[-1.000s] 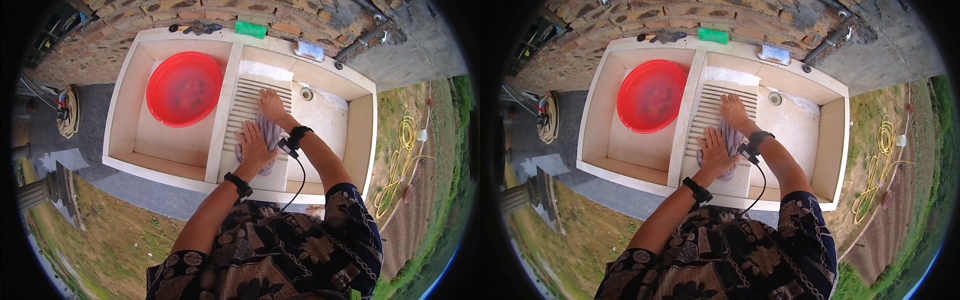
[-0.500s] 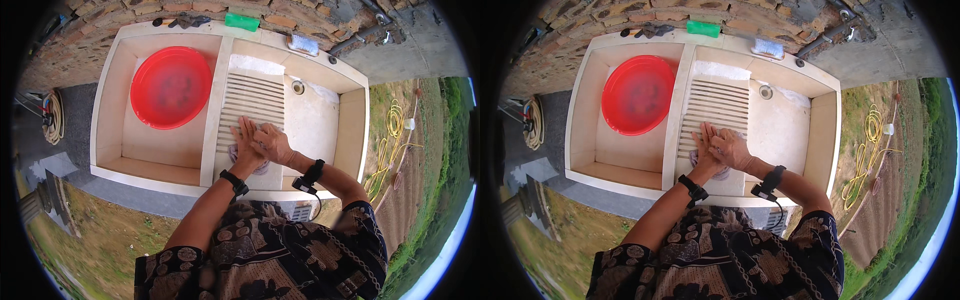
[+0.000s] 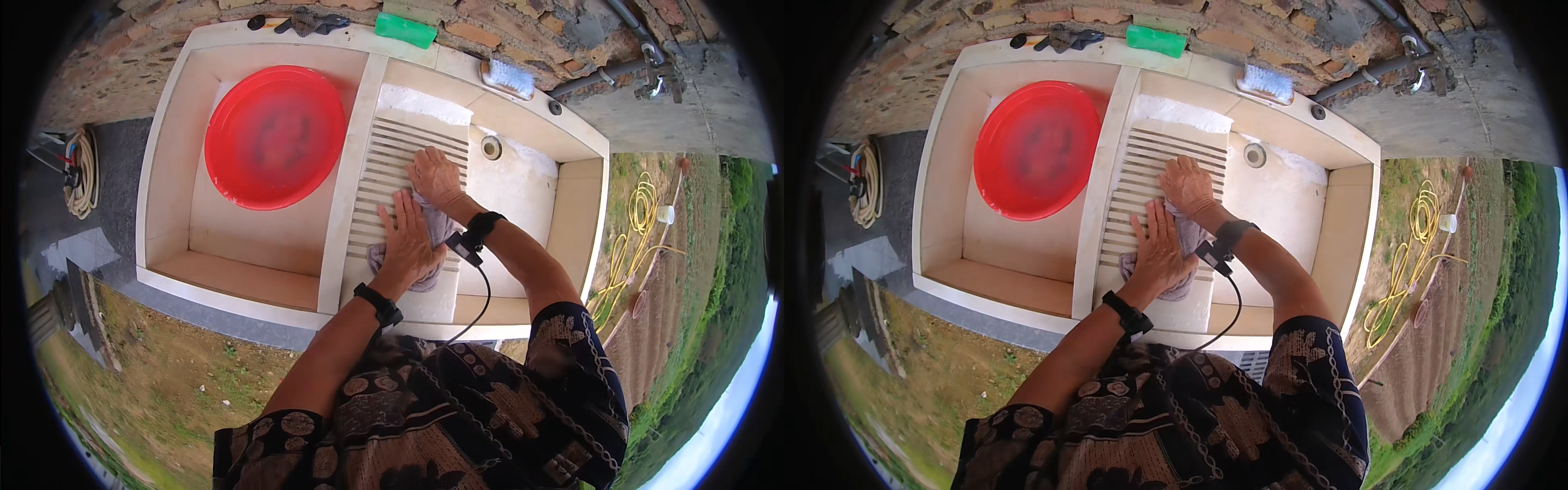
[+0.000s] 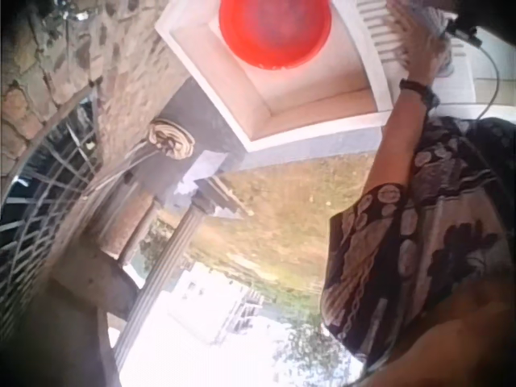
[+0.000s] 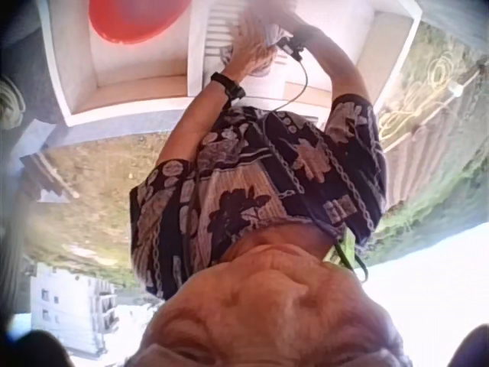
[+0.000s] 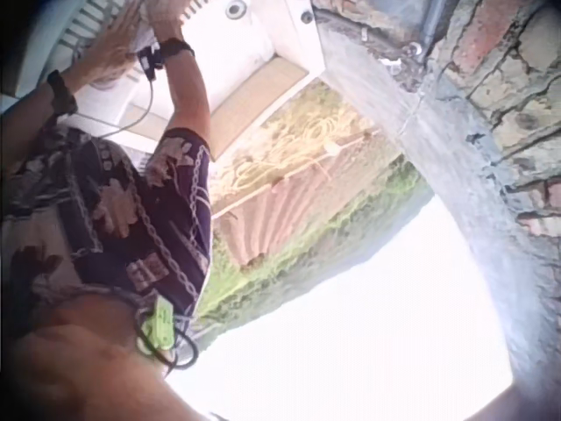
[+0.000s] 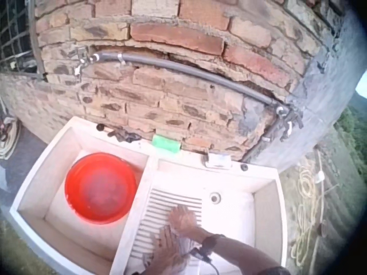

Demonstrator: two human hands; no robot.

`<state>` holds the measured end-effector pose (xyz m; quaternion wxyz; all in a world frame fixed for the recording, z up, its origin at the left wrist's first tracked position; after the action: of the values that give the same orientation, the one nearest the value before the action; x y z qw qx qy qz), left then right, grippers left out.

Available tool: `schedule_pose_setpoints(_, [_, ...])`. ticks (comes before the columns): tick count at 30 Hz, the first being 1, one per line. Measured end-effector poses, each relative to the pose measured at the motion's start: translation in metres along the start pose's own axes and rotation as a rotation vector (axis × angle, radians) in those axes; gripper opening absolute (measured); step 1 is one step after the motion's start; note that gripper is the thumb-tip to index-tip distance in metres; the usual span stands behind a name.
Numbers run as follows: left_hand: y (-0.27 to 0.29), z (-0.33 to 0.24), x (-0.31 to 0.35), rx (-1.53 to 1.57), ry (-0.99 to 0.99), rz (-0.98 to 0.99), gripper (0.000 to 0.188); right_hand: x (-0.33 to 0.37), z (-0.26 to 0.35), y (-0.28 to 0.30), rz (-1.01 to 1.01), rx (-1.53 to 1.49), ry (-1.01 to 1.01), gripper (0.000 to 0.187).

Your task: Wash a piece of cloth by hand using a basin, soap, and a washboard.

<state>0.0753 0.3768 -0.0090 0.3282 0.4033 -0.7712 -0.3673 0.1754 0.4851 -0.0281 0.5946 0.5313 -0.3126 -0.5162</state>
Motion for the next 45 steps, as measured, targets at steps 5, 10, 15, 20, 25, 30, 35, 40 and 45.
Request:
schedule_pose_setpoints(5, [0.004, 0.007, -0.003, -0.016, -0.104, -0.133, 0.099, 0.079, 0.049, 0.067, 0.169, -0.292, 0.178, 0.017])
schedule_pose_setpoints(10, [0.005, 0.006, -0.032, 0.066, -0.072, -0.134, 0.101, 0.0, -0.001, 0.024, -0.011, -0.082, 0.238, 0.013])
schedule_pose_setpoints(15, [-0.006, -0.004, -0.028, 0.045, -0.024, -0.054, 0.099, -0.009, -0.026, -0.01, 0.006, 0.02, 0.01, 0.014])
schedule_pose_setpoints(20, [-0.013, -0.002, -0.01, -0.005, 0.063, 0.023, 0.1, 0.067, 0.034, 0.051, 0.012, -0.237, 0.125, 0.017])
schedule_pose_setpoints(25, [-0.011, -0.002, -0.034, -0.043, -0.018, -0.097, 0.098, 0.06, -0.004, 0.034, -0.028, -0.234, 0.14, 0.016])
schedule_pose_setpoints(30, [-0.018, -0.024, -0.052, -0.002, -0.022, -0.071, 0.099, -0.017, -0.058, -0.009, -0.106, -0.02, 0.088, 0.014])
schedule_pose_setpoints(35, [-0.023, -0.024, -0.047, 0.007, -0.01, -0.1, 0.097, 0.006, -0.045, 0.007, 0.063, -0.103, -0.185, 0.02])
schedule_pose_setpoints(40, [-0.019, -0.004, -0.056, -0.373, -0.002, -0.134, 0.093, 0.068, 0.003, 0.065, 0.101, -0.39, 0.194, 0.016])
schedule_pose_setpoints(45, [-0.014, -0.019, -0.081, 0.043, -0.055, -0.148, 0.09, -0.025, -0.079, -0.007, -0.091, -0.086, 0.182, 0.014])
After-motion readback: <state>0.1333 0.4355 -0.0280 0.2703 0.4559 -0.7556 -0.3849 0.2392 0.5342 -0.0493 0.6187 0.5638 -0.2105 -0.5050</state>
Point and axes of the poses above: each hand's wrist, its own x-axis away from the middle knuckle, its own y-axis out of the back of the hand, z = x × y, the point moved 3 cm from there along -x, towards the middle knuckle, and after that the axes turned 6 degrees about x, right-handed, at the moved point
